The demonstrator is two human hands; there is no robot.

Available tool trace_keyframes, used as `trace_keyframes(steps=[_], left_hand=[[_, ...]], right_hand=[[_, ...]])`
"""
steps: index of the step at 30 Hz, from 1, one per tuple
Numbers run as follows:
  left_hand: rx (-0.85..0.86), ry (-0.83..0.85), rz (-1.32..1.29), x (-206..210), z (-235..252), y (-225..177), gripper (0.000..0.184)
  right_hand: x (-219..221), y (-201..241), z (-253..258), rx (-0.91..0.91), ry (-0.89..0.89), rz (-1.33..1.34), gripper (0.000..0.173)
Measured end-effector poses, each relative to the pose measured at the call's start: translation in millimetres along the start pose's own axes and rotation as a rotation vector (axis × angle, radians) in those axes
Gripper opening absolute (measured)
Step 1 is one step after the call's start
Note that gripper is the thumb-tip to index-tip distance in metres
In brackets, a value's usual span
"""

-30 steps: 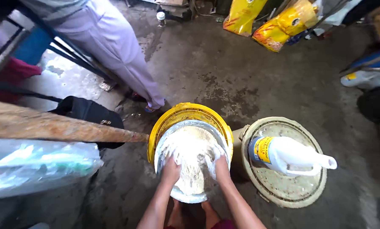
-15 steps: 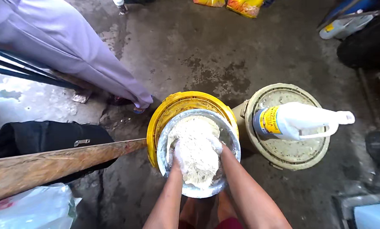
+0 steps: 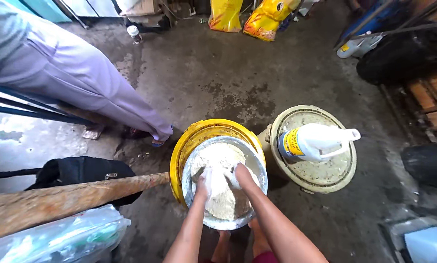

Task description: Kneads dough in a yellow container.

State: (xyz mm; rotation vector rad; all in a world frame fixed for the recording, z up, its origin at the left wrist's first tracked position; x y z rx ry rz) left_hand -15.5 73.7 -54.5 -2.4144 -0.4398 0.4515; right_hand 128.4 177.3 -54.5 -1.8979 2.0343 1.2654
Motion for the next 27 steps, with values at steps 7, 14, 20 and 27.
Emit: trace_keyframes(steps=[7, 14, 20, 27], left_hand=[[-0.072, 0.000, 0.714, 10.0, -4.0, 49.2, 0.070], [-0.090, -0.175, 0.219, 7.1, 9.3, 80.7, 0.054], [-0.193, -0.094, -0.335, 27.7, 13.6, 107.5, 0.057], [-0.284, -0.004, -0.485, 35.8, 0.0, 106.0, 0.059]], right_hand=[[36.9, -69.5, -50.7, 0.291, -0.221, 0.075, 0.069], [77.4, -108.1, -20.7, 0.248, -0.354, 1.051, 0.048], [102.5, -102.9, -3.2, 0.137, -0.143, 1.005, 0.041], [69.7, -68.6, -27.0, 0.256, -0.112, 1.044, 0.038]])
Point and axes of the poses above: each hand's wrist, its own z-axis towards the middle knuckle, its own x-axis out of the palm, y = z × x, the point moved 10 cm from there along z, towards the middle knuckle, and after that the axes turned 8 degrees about -x, right-handed, at the moved point
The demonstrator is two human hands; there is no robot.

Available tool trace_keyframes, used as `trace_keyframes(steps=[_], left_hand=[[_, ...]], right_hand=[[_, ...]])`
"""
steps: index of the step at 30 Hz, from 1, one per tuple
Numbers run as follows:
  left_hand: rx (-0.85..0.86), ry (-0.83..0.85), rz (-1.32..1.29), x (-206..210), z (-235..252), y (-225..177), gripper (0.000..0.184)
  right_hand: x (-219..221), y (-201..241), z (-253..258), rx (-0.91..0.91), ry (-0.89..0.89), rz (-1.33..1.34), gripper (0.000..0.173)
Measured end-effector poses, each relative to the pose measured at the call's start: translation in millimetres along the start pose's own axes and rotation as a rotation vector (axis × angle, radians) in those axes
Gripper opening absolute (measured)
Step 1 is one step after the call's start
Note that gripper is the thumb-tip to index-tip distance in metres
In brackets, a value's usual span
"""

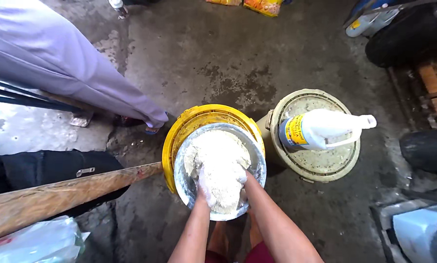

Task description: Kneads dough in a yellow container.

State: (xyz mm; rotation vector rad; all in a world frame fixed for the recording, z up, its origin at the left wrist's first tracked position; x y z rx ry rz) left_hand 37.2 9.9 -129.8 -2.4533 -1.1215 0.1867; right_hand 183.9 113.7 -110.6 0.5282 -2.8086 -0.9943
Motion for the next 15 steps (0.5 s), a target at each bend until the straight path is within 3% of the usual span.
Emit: trace_keyframes(steps=[3, 6, 10, 15], left_hand=[[-0.045, 0.044, -0.015, 11.2, 5.6, -12.1, 0.052], [-0.031, 0.052, 0.120, 13.8, 1.1, -28.0, 0.043], [0.165, 0.054, 0.600, 22.4, -10.2, -67.9, 0.038], [0.268, -0.028, 0.916, 22.4, -37.4, -95.4, 0.040]], right_hand=[[25.2, 34.3, 16.3, -0.157, 0.247, -0.396, 0.043], [38.9, 66.7, 2.6, -0.272, 0.336, -0.649, 0.048], [22.1, 72.9, 4.5, -0.207, 0.245, -0.841, 0.052], [-4.5, 81.7, -13.3, -0.226, 0.067, -0.806, 0.049]])
Point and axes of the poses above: each hand's wrist, its own z-axis towards the middle knuckle, its own x-axis out of the palm, y = z × x, the point moved 10 cm from there along z, towards the middle knuckle, and after that the axes turned 8 degrees about -x, right-handed, at the moved point
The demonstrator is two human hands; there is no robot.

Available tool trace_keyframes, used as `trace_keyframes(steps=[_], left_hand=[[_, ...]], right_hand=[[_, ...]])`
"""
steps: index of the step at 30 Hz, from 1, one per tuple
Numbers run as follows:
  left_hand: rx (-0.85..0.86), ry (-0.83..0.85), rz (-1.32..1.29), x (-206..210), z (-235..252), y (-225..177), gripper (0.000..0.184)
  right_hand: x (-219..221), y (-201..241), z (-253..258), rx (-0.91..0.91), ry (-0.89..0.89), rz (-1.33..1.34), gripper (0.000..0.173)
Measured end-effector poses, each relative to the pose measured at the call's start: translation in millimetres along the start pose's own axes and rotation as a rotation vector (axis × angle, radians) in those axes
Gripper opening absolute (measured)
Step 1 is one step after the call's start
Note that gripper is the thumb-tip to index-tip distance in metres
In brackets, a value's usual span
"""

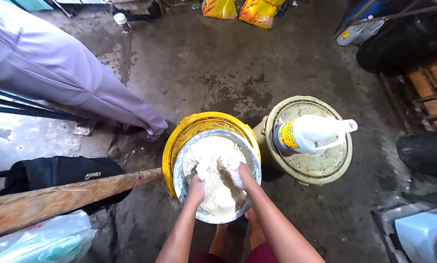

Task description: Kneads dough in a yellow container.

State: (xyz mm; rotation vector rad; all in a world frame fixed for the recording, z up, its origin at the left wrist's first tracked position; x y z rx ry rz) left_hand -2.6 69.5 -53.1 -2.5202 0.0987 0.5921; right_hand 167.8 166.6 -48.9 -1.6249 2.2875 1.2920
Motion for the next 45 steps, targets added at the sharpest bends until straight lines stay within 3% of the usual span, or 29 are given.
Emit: trace_keyframes(steps=[4, 7, 11, 14, 16, 18, 21, 23, 26, 30, 34, 39, 45], left_hand=[[-0.097, 0.061, 0.258, 15.9, -20.6, 31.9, 0.054], [-0.198, 0.058, 0.057, 40.5, -26.5, 63.1, 0.065], [-0.234, -0.010, -0.201, 65.2, -16.9, 74.7, 0.072], [-0.239, -0.131, -0.522, 78.6, -5.7, 85.6, 0.066], [-0.239, -0.148, -0.707, 91.1, 2.6, 95.9, 0.056], [-0.232, -0.150, -0.931, 95.8, 5.0, 97.3, 0.053], [-0.246, -0.119, -1.203, 95.4, -2.8, 82.8, 0.060], [-0.270, -0.128, -1.245, 93.0, -4.6, 74.8, 0.064], [-0.337, -0.189, -1.151, 83.2, -9.5, 67.5, 0.054], [-0.250, -0.159, -0.729, 60.6, -19.5, 53.6, 0.040], [0.044, -0.162, -0.250, 25.5, -32.2, 24.2, 0.054], [0.171, -0.164, 0.182, 2.0, -31.4, 7.4, 0.052], [0.204, -0.279, 0.085, -28.7, 21.5, 2.5, 0.065]], right_hand=[[9.2, -21.8, -26.2, 0.137, 0.007, -0.182, 0.054], [44.0, -49.4, -41.0, 0.277, 0.101, -0.141, 0.052], [69.7, -78.1, -25.0, 0.317, -0.027, 0.227, 0.063], [81.5, -74.5, -21.8, 0.281, -0.129, 0.696, 0.049], [91.2, -75.3, -11.5, 0.263, -0.140, 0.857, 0.041], [93.5, -72.5, -7.2, 0.262, -0.111, 0.855, 0.040], [82.3, -47.7, -5.0, 0.078, -0.046, 0.743, 0.036], [73.8, -23.3, -3.8, -0.081, 0.007, 0.581, 0.049], [71.5, -7.3, 0.3, -0.181, 0.050, 0.326, 0.071], [53.1, -22.6, -2.9, -0.026, 0.044, 0.006, 0.054], [17.5, -21.9, -8.8, 0.043, 0.031, -0.227, 0.044], [-35.4, 8.5, 19.1, -0.100, -0.162, -0.187, 0.052], [-29.8, -3.2, 81.4, -0.197, -0.106, 0.087, 0.060]])
Point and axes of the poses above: each hand's wrist, its own z-axis towards the middle knuckle, its own x-axis out of the palm, y = z × x, the point moved 10 cm from there along z, towards the middle knuckle, and after that the axes turned 8 degrees about -x, right-handed, at the moved point
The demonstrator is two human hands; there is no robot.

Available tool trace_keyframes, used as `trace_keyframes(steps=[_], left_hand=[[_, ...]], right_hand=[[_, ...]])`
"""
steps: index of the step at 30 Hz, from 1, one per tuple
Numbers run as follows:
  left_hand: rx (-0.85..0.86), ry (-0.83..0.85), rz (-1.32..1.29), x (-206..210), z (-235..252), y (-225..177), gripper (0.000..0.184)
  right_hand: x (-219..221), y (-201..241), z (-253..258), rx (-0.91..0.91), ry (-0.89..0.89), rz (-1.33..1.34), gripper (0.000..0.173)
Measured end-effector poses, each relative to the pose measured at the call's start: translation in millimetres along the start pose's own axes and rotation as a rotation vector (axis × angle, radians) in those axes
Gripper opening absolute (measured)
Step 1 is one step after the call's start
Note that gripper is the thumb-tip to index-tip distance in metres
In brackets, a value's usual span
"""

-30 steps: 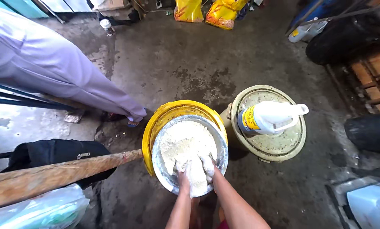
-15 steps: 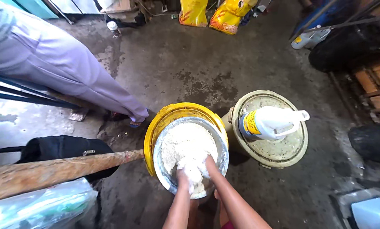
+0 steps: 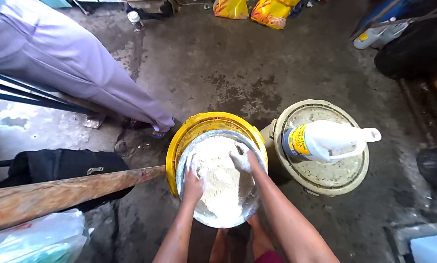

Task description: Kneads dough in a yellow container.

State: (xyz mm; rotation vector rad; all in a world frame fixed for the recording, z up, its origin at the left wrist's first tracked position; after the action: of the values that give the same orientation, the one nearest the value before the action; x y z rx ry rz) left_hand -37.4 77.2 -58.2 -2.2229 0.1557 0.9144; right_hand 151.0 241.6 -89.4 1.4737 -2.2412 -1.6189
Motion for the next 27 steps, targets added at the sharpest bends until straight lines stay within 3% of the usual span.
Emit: trace_keyframes(steps=[4, 9, 13, 19, 23, 27], left_hand=[[-0.116, -0.003, -0.251, 16.3, 24.9, 26.7, 0.062], [-0.383, -0.018, -0.624, 41.5, 7.6, 61.1, 0.052], [-0.537, -0.008, -0.697, 65.3, -16.3, 73.5, 0.054], [-0.517, 0.035, -0.823, 69.0, -28.8, 48.7, 0.050], [-0.477, 0.183, -0.859, 70.2, -27.3, 34.4, 0.050], [-0.405, 0.216, -0.606, 59.2, -15.7, 12.9, 0.042]], right_hand=[[21.4, -26.3, 15.3, 0.080, 0.054, 0.318, 0.054], [59.6, -53.0, 10.6, 0.155, 0.096, 0.548, 0.042], [56.5, -26.1, -29.2, 0.258, 0.119, 0.478, 0.040], [64.2, 24.7, -39.6, 0.058, 0.389, 0.174, 0.048], [63.5, 43.4, -45.8, -0.016, 0.427, 0.030, 0.049], [55.9, 41.6, -49.0, 0.027, 0.366, -0.094, 0.044]])
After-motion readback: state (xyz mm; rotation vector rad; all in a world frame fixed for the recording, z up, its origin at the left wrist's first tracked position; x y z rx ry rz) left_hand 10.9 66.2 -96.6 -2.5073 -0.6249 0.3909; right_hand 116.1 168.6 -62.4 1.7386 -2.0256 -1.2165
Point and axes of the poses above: each hand's wrist, its own z-axis towards the middle knuckle, its own x-axis out of the palm, y = z × x, the point moved 10 cm from there along z, towards the middle knuckle, and after that the axes turned 8 degrees about -x, right-handed, at the moved point
